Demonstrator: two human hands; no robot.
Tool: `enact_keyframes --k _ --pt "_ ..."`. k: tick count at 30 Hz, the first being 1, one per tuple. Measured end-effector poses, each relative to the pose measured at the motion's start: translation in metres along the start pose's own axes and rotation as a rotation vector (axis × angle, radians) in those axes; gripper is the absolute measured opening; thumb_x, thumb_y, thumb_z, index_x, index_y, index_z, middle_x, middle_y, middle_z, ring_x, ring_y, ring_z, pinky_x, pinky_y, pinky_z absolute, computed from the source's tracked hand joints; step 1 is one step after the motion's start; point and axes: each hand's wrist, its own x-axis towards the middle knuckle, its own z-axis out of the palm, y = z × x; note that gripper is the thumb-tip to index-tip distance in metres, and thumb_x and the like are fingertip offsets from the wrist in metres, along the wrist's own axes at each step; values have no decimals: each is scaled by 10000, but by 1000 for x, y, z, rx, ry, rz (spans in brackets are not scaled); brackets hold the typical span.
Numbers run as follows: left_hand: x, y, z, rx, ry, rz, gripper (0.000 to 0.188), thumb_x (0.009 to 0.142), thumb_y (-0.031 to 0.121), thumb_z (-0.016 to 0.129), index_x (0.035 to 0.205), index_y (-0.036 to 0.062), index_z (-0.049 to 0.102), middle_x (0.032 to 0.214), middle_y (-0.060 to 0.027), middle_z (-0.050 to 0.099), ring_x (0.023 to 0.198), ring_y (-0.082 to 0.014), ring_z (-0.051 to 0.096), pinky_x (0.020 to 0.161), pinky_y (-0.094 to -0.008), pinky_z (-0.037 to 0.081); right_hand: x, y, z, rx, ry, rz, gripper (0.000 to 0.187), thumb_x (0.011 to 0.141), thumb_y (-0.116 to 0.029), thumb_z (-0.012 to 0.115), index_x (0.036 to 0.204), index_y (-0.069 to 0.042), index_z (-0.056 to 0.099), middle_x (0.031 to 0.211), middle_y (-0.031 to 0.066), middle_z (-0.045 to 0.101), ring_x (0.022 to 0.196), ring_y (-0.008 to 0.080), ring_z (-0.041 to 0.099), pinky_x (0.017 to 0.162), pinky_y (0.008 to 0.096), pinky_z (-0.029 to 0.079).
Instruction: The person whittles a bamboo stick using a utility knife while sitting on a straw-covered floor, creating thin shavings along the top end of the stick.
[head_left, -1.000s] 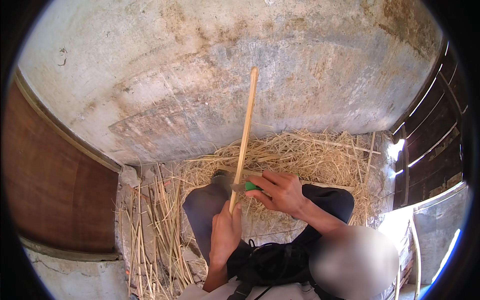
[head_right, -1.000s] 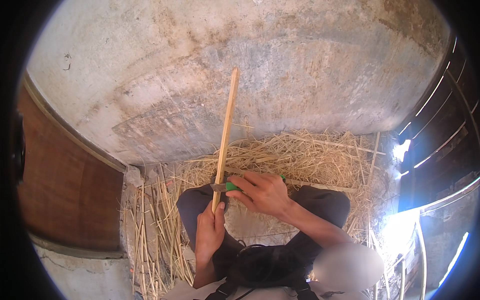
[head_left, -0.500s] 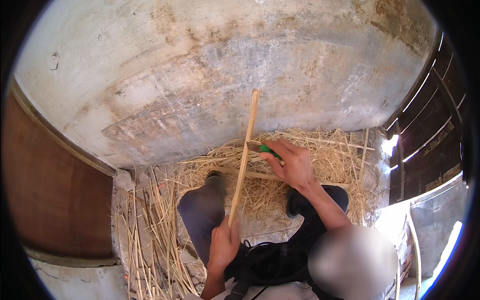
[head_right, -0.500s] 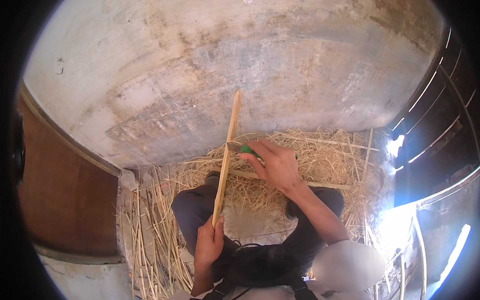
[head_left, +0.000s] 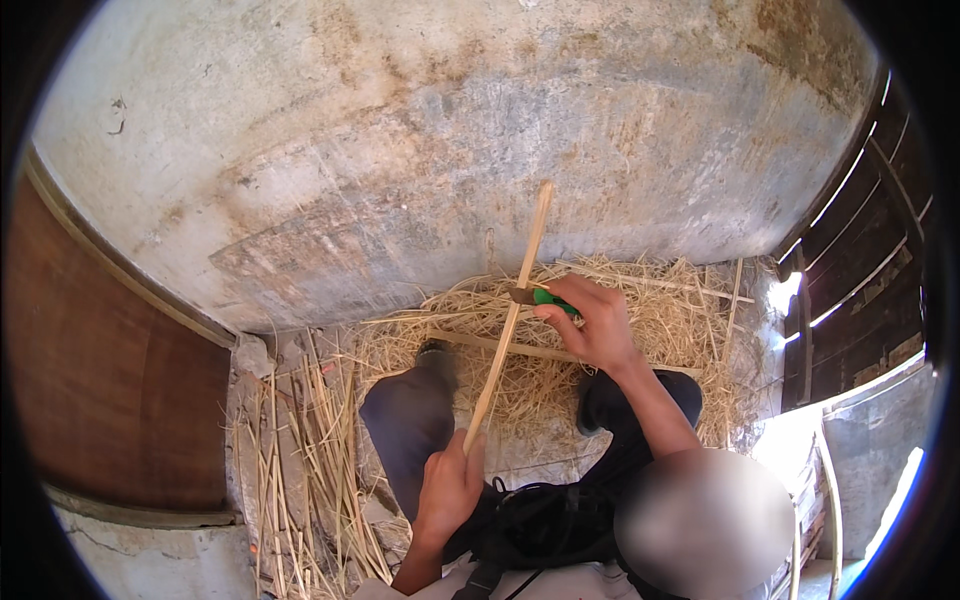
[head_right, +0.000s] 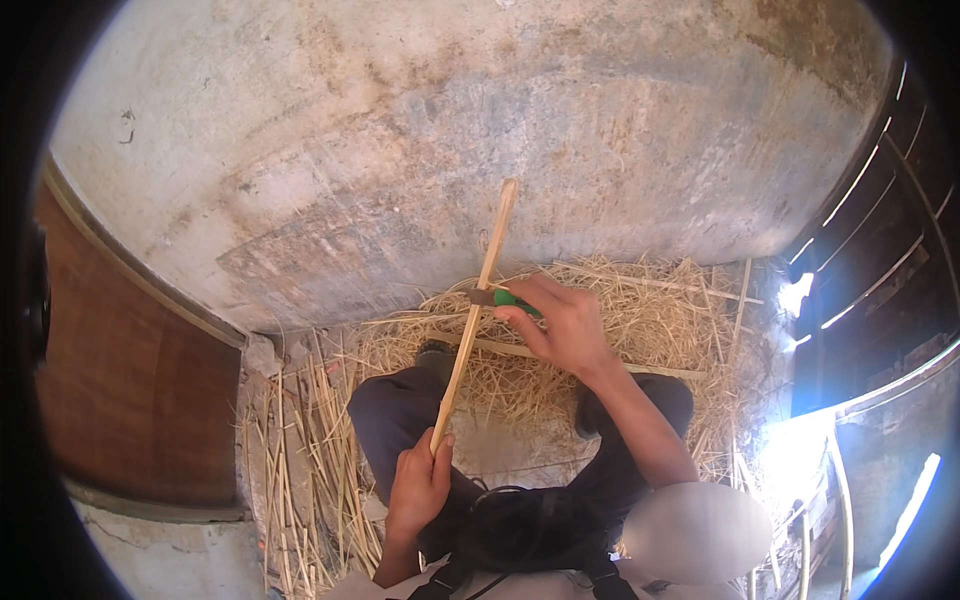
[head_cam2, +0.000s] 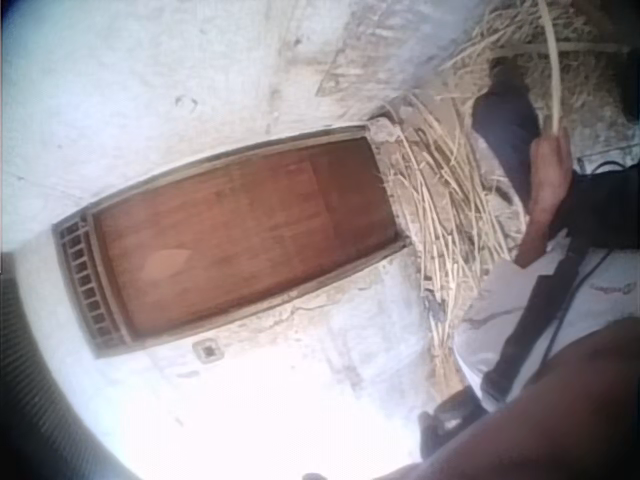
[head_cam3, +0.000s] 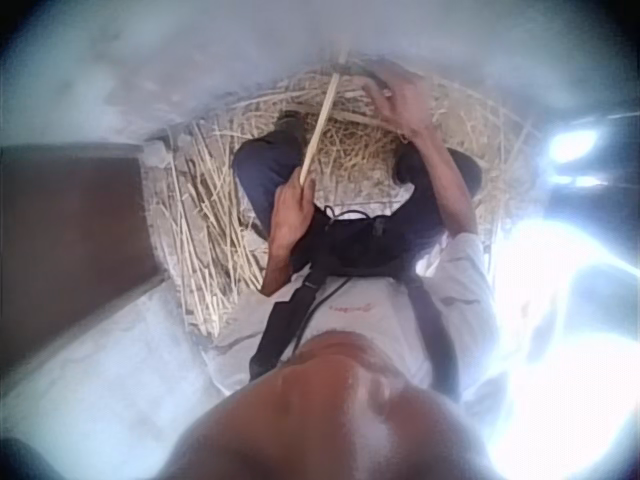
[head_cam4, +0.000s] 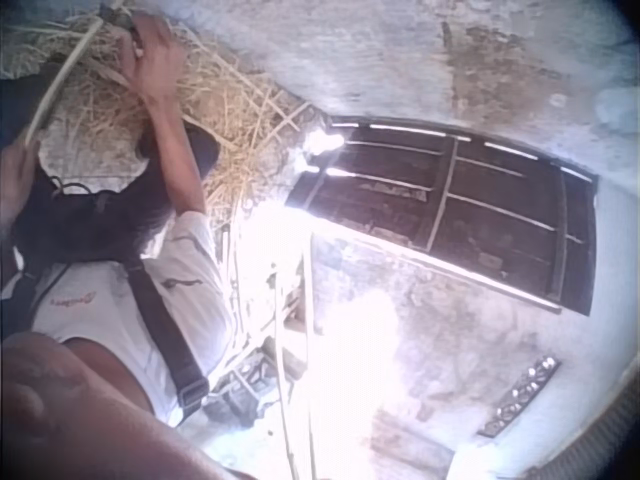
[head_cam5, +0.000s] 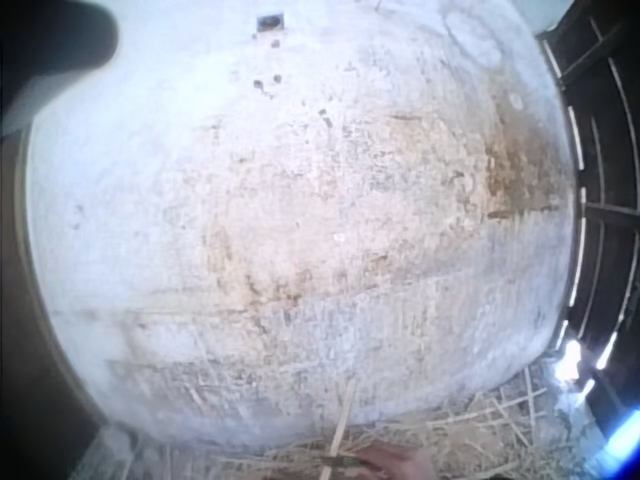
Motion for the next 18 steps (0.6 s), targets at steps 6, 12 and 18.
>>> enact_keyframes --k 6,12,18 --pt "-7 -1 5 7 27 -31 231 1111 170 580 1041 -48 608 717 -304 602 732 -539 640 635 -572 466 -1 3 1 -57 -28 -17 272 914 -214 874 1064 -9 775 936 127 777 712 269 739 600 364 559" --pt "-8 3 5 -6 24 -65 250 1116 176 573 1034 -56 620 706 -288 597 704 -514 653 622 -539 467 -1 9 7 -104 9 -66 284 944 -316 852 1060 -64 791 875 58 734 594 235 672 534 366 520" --pt "-13 0 5 -14 11 -93 234 1109 181 582 1054 -42 626 730 -311 623 751 -543 657 639 -578 487 8 16 6 -119 55 -35 279 960 -317 836 1098 -77 802 894 65 766 625 232 699 547 358 532"
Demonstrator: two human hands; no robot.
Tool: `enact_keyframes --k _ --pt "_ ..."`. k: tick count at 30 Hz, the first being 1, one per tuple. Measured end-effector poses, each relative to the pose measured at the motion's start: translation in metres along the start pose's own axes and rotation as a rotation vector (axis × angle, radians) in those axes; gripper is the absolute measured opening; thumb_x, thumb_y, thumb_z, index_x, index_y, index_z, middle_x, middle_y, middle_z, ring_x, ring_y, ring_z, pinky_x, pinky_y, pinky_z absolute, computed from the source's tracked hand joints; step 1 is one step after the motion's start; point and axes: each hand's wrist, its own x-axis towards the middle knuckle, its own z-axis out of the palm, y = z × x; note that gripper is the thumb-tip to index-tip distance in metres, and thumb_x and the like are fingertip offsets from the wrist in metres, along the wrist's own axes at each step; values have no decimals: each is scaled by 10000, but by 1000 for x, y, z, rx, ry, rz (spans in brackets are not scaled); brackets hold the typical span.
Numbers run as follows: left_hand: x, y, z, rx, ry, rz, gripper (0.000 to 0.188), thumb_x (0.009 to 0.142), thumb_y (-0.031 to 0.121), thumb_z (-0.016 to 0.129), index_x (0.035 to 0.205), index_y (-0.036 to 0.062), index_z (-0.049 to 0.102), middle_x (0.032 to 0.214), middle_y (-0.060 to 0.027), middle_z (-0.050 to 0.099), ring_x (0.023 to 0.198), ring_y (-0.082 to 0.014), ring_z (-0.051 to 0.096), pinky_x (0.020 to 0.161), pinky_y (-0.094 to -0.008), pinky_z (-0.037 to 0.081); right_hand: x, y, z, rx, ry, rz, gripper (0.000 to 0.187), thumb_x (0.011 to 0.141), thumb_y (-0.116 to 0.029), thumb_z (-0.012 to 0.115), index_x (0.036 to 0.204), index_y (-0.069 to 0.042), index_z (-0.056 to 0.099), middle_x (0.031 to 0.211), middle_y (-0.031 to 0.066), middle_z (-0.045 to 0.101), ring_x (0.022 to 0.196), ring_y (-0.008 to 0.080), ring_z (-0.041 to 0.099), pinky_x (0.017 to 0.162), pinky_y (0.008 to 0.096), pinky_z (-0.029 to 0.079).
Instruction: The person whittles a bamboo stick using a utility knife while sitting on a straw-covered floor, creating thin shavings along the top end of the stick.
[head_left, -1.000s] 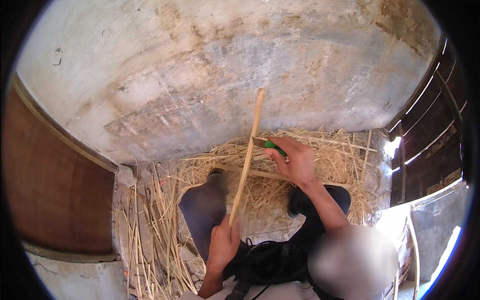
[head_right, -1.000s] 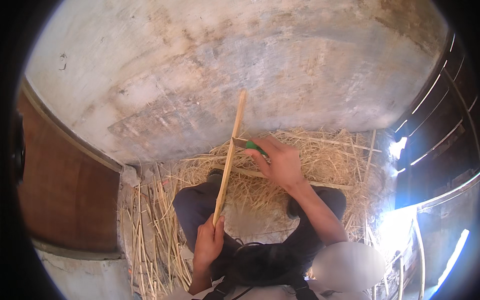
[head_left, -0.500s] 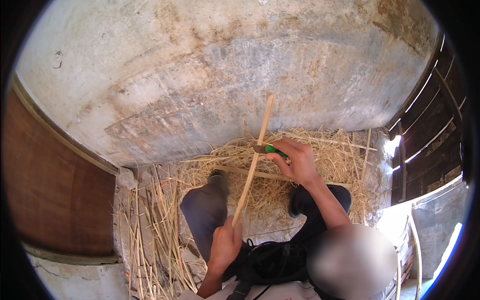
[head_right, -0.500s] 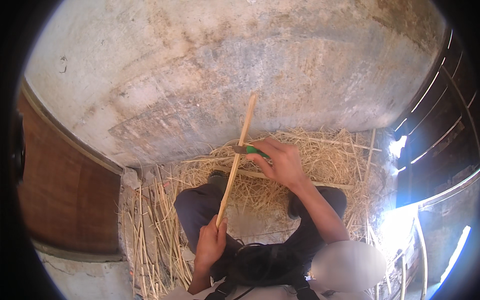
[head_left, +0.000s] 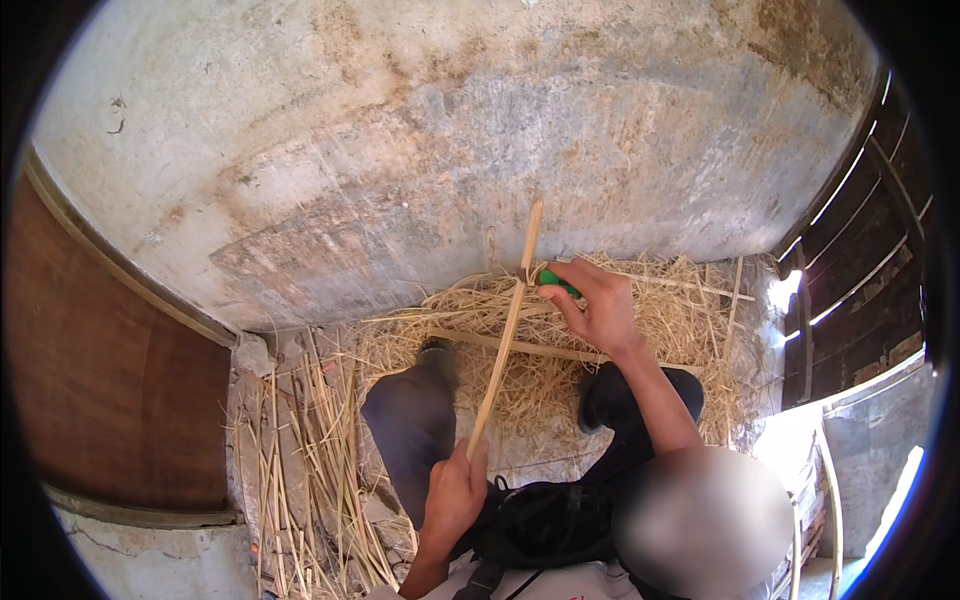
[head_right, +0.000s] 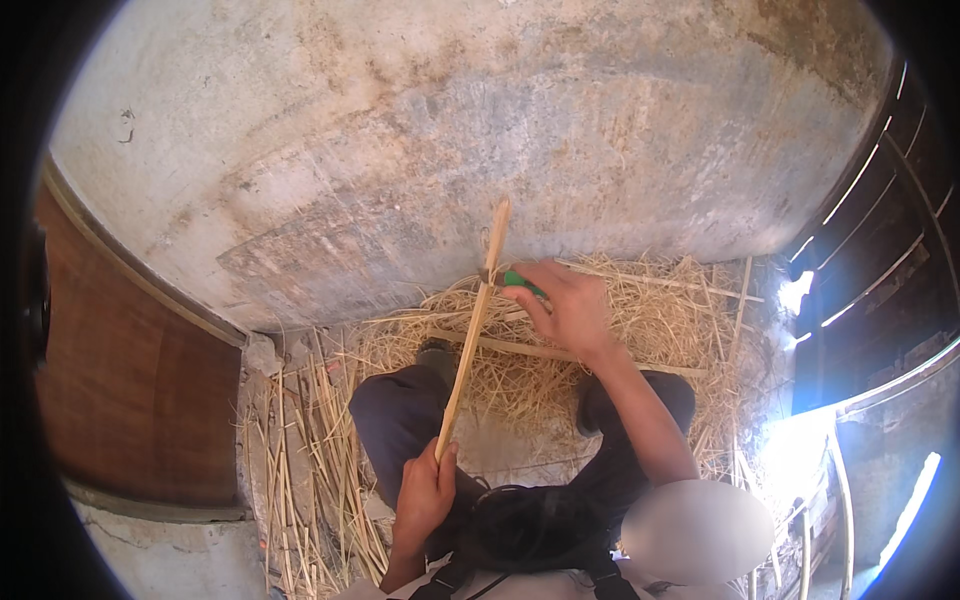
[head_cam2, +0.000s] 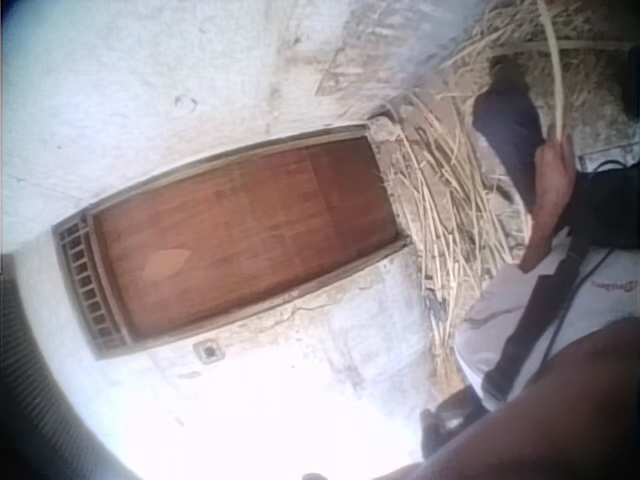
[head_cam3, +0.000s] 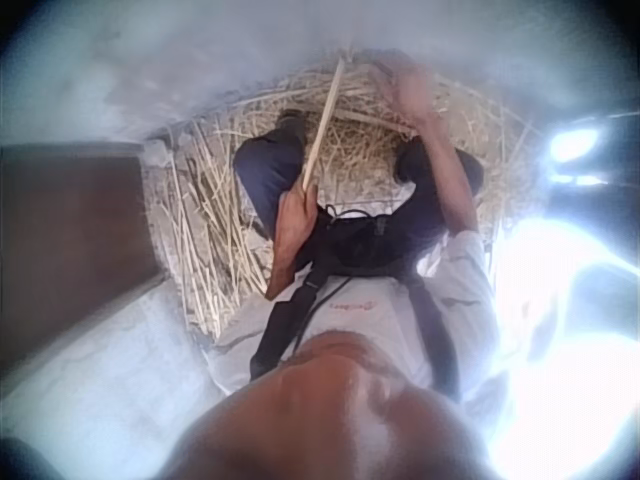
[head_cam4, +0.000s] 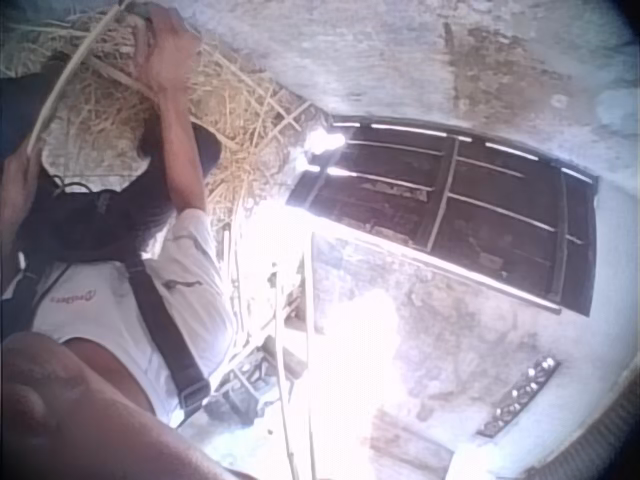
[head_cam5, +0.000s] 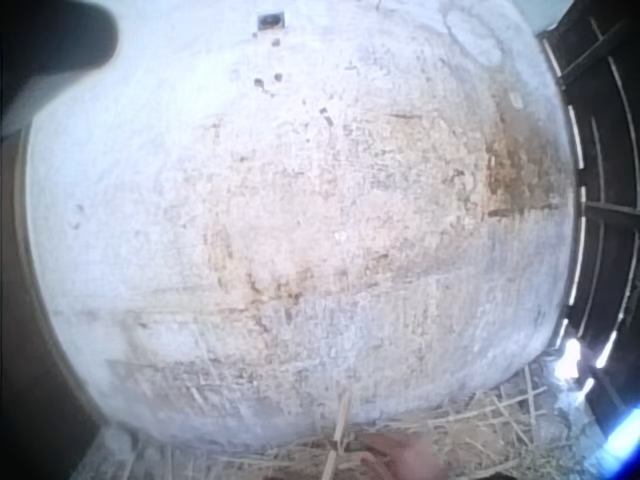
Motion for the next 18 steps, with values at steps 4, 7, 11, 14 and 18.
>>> enact_keyframes --k 4,7,11,14,18 --pt "-3 -3 0 0 -13 -8 226 1098 174 590 1108 -44 649 751 -315 628 768 -538 664 645 -567 496 3 8 2 -11 63 -16 275 984 -323 812 1112 -80 806 924 73 786 650 247 717 572 360 552" --pt "-14 -9 1 -2 -31 -6 220 1094 165 594 1117 -46 654 755 -318 622 769 -533 666 648 -557 499 14 19 -9 -79 34 82 273 1007 -330 784 1119 -82 808 943 83 789 663 258 722 589 366 559" --pt "-18 -11 -2 -50 -34 13 242 1119 165 572 1015 -47 627 695 -253 568 643 -480 608 611 -491 455 15 21 -8 -72 66 92 285 1029 -346 756 1130 -85 808 921 90 774 667 261 715 594 371 547" --pt "-18 -11 -4 -39 -48 19 249 1119 167 574 996 -46 616 690 -249 563 640 -476 607 606 -489 453 17 19 -12 -98 33 100 283 1032 -345 752 1129 -85 808 908 90 767 671 260 713 599 372 541" --pt "-19 -15 -5 -27 -38 43 256 1120 169 573 979 -42 607 689 -247 564 636 -474 605 605 -491 455 15 20 -13 -78 27 120 277 1026 -334 761 1126 -80 808 922 94 771 688 265 718 608 367 545"
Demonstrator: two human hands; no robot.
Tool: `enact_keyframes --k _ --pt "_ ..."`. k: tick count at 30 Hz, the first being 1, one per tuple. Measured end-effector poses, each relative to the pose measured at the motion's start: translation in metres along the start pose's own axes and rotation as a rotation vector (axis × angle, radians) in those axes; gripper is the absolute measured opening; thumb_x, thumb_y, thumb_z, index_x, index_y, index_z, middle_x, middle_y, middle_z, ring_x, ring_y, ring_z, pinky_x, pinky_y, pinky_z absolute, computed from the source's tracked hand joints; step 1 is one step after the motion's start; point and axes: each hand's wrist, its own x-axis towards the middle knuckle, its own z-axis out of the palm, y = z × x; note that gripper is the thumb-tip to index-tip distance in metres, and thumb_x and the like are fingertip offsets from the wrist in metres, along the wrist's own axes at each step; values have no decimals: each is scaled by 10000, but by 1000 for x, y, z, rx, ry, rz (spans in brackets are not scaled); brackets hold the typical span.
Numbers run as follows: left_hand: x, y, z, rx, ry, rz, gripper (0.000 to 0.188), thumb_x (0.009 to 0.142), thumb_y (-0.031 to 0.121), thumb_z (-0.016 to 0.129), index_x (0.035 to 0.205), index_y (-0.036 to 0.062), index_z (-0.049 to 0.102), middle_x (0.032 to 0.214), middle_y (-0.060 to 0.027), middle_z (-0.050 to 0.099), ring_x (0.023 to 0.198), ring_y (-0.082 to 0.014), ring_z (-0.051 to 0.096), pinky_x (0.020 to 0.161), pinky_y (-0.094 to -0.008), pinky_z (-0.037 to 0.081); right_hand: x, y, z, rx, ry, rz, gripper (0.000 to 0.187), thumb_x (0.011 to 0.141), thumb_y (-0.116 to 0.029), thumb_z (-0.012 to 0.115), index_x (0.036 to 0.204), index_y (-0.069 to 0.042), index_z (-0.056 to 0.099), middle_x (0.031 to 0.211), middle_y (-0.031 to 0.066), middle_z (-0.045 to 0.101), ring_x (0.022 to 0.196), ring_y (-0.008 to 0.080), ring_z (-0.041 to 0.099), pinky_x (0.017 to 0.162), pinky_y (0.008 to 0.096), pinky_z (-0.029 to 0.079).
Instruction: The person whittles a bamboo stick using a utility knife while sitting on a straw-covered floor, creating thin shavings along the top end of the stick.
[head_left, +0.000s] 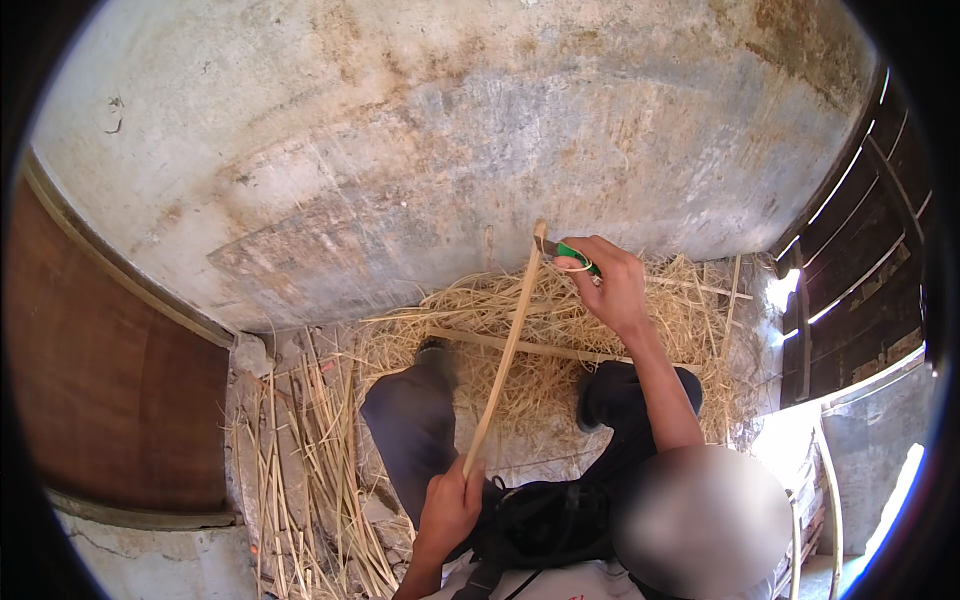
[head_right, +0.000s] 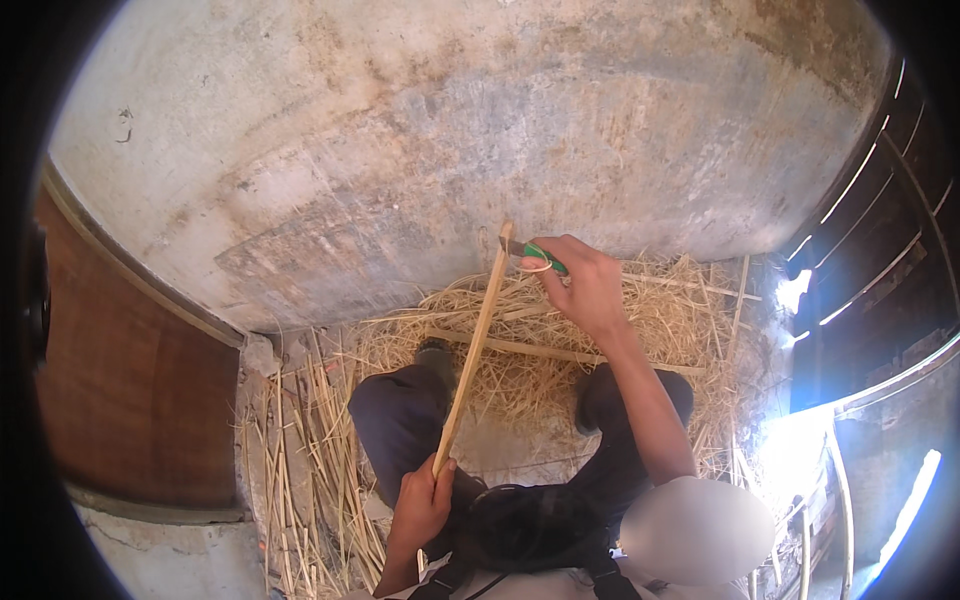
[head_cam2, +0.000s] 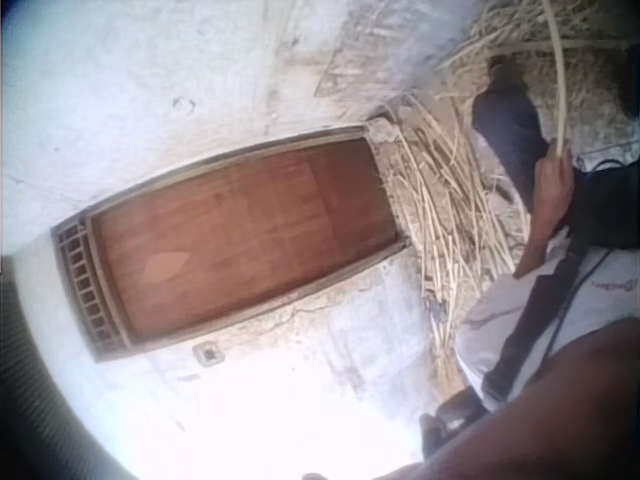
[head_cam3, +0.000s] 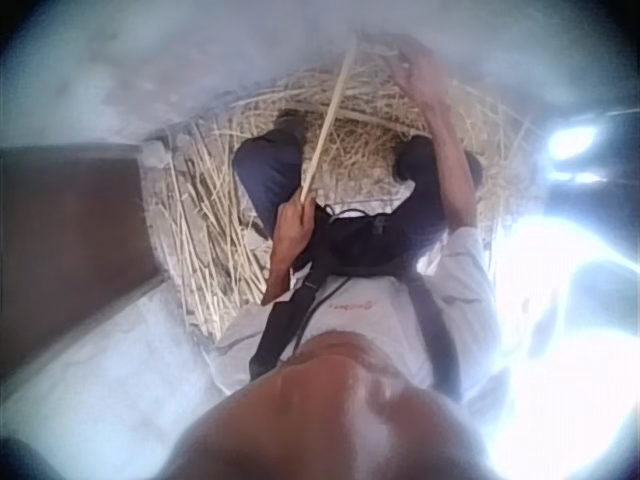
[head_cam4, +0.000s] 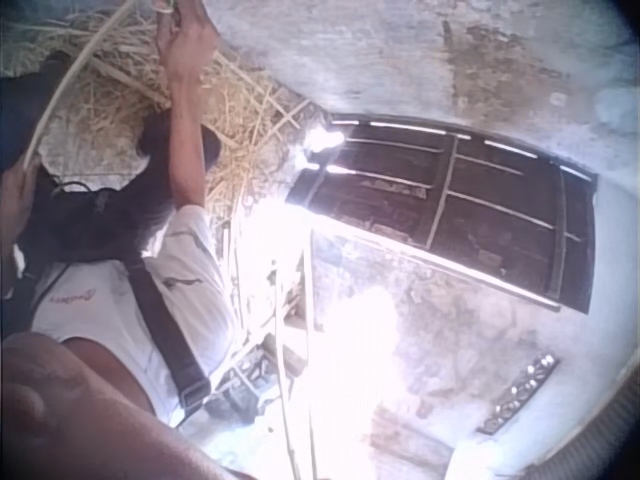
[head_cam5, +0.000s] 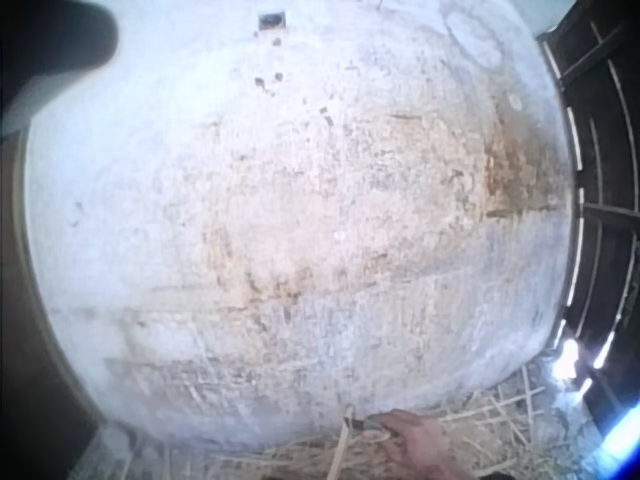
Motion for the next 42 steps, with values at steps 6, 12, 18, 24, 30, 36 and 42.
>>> enact_keyframes --k 6,12,18,24,30,36,42 --pt "4 0 -4 3 -12 8 267 1122 181 581 967 -36 594 685 -224 561 622 -430 607 604 -479 453 1 2 -1 154 -35 73 300 1035 -338 756 1120 -54 802 903 113 757 706 236 704 641 359 542" --pt "9 -17 -9 -294 -182 -100 356 1162 320 523 948 43 589 686 -24 505 563 -147 476 540 -335 376 -5 15 -5 734 -305 467 491 1124 -500 594 1157 -51 792 765 -20 583 610 109 506 588 280 423" --pt "22 -7 -20 -677 -332 -425 401 1168 447 449 1009 96 564 753 49 416 596 -63 323 533 -256 268 -14 9 -3 1117 -354 709 595 1153 -546 500 1369 -18 671 748 -65 429 596 54 365 548 243 311" --pt "27 -1 -22 -770 -301 -438 523 1170 529 403 1090 50 597 735 35 418 586 -62 316 512 -252 251 -14 -14 -8 1104 -325 578 632 1123 -600 523 1316 -9 634 749 -56 394 595 53 358 538 241 311" --pt "35 -20 -22 -879 -354 -380 600 1179 554 360 1062 24 616 688 15 437 542 -79 360 483 -257 301 -20 -14 -8 1069 -278 560 601 1123 -540 546 1329 18 635 757 -55 403 626 65 381 586 258 347" --pt "43 -19 -25 -910 -437 -313 653 1195 537 307 976 13 629 643 -15 475 496 -116 463 486 -273 408 -36 -31 4 795 -231 330 293 1082 -310 715 1238 -62 728 797 -89 439 721 47 410 652 257 364" --pt "45 -3 -22 -786 -440 -318 636 1200 507 309 978 11 638 671 -40 558 542 -151 552 521 -293 464 -43 -42 13 922 -355 493 266 1026 -270 815 1157 -50 743 822 -111 497 742 21 442 646 240 385"
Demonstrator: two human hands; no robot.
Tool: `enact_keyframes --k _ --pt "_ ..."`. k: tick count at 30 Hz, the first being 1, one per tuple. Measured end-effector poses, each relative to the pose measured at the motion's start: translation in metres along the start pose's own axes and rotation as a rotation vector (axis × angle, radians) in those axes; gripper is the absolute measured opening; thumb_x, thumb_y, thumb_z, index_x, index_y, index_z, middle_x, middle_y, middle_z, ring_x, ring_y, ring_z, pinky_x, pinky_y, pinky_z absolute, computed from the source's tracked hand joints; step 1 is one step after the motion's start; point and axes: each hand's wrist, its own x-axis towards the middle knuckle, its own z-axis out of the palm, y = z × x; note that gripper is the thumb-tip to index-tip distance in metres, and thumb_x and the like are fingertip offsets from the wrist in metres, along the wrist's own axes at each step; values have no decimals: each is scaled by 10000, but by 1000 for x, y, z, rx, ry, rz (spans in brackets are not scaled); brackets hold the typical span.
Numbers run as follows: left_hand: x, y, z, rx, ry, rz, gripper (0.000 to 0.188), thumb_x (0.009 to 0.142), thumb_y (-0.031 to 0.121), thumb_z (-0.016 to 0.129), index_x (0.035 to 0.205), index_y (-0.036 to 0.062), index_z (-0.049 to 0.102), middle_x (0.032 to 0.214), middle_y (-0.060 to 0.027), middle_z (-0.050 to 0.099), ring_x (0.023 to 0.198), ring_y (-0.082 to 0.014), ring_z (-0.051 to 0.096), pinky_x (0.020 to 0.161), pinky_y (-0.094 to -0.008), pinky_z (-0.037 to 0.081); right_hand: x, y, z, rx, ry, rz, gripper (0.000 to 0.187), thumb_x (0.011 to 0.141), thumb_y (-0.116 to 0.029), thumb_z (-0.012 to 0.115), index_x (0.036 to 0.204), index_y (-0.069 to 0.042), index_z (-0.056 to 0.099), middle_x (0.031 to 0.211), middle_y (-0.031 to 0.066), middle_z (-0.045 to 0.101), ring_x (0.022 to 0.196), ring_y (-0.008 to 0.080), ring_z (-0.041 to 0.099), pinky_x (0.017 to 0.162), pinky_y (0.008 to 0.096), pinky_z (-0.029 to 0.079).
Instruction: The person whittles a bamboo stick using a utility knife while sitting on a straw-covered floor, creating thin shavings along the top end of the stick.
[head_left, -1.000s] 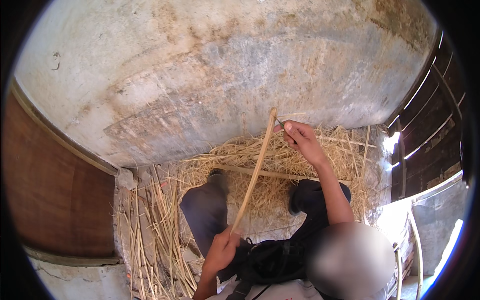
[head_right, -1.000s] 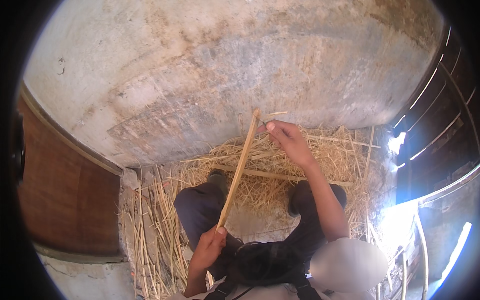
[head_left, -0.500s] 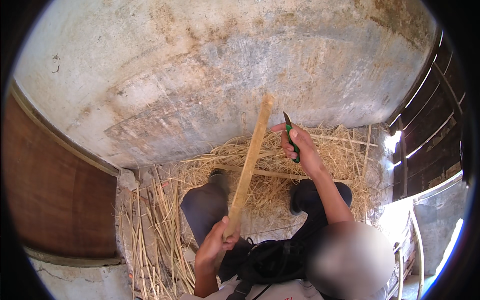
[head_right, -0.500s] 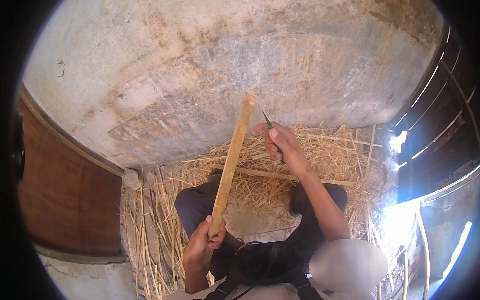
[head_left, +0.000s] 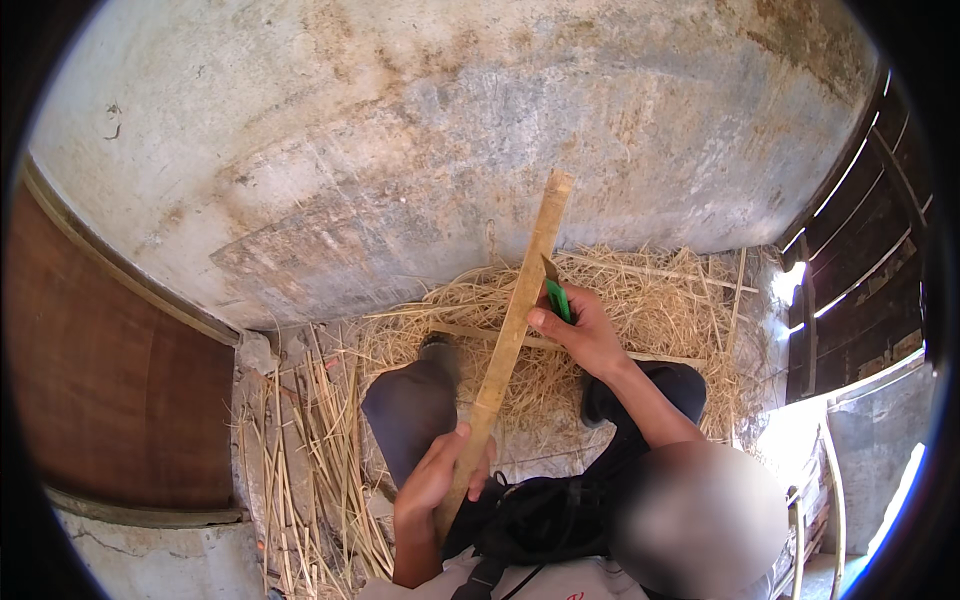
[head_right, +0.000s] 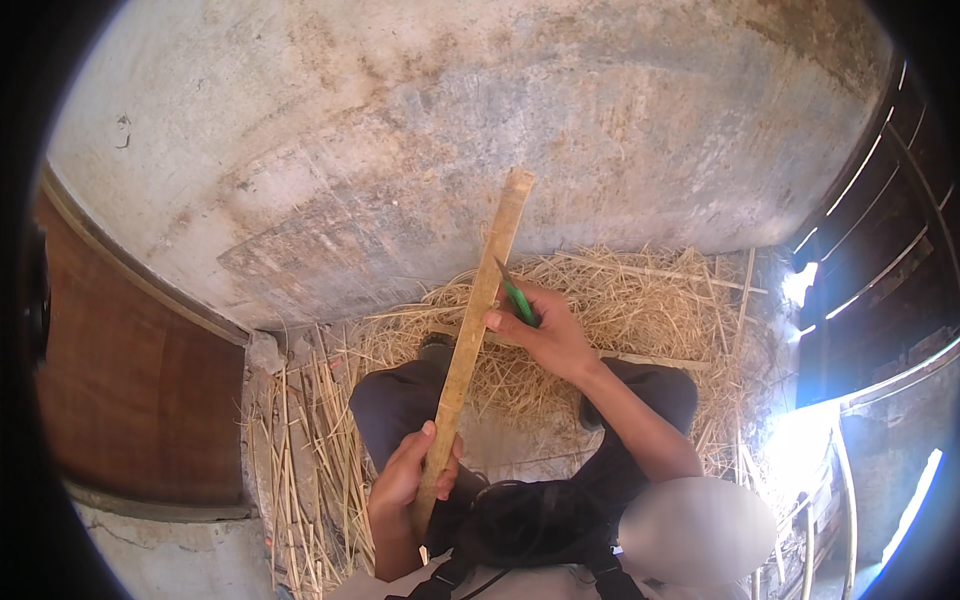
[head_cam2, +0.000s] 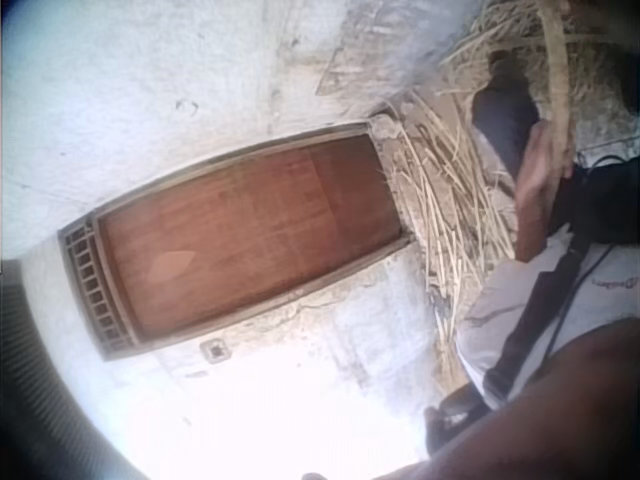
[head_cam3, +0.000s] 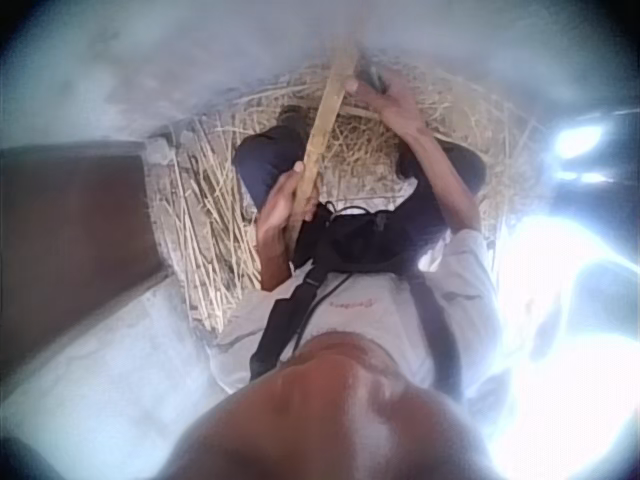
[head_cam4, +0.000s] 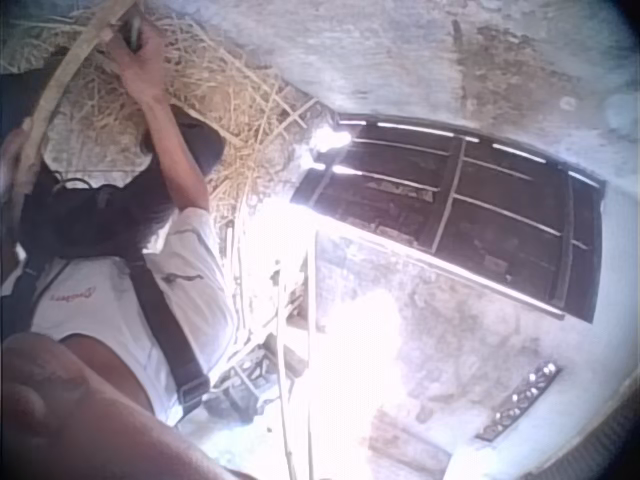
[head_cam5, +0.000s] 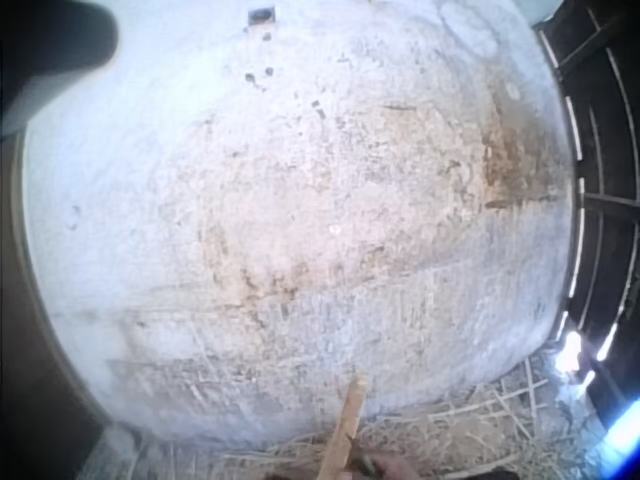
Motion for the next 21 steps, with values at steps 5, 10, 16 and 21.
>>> enact_keyframes --k 5,10,16,21 --pt "-2 5 17 74 110 136 391 1181 351 507 1075 11 669 739 -40 610 666 -128 612 584 -299 488 -1 -2 0 184 -4 112 286 1012 -280 834 1117 -34 732 813 -105 526 751 7 465 649 229 405" --pt "6 -2 23 471 304 390 213 1075 174 722 1168 -7 661 747 -18 553 725 -74 494 616 -295 432 -1 -4 1 97 18 -37 288 1056 -300 765 1153 -34 712 824 -90 537 741 59 486 668 268 432" --pt "9 1 15 526 362 431 198 1086 162 697 1134 -15 625 734 -26 530 703 -88 459 614 -314 416 -8 -5 4 -224 -19 -347 313 1059 -340 727 1176 -51 705 827 32 634 723 212 647 679 357 515" --pt "9 7 16 534 383 461 188 1109 163 649 1121 -17 598 722 -59 528 685 -111 457 594 -340 404 -16 -9 18 -627 -167 -651 292 992 -370 774 1137 -120 733 854 37 675 705 242 707 601 361 544"
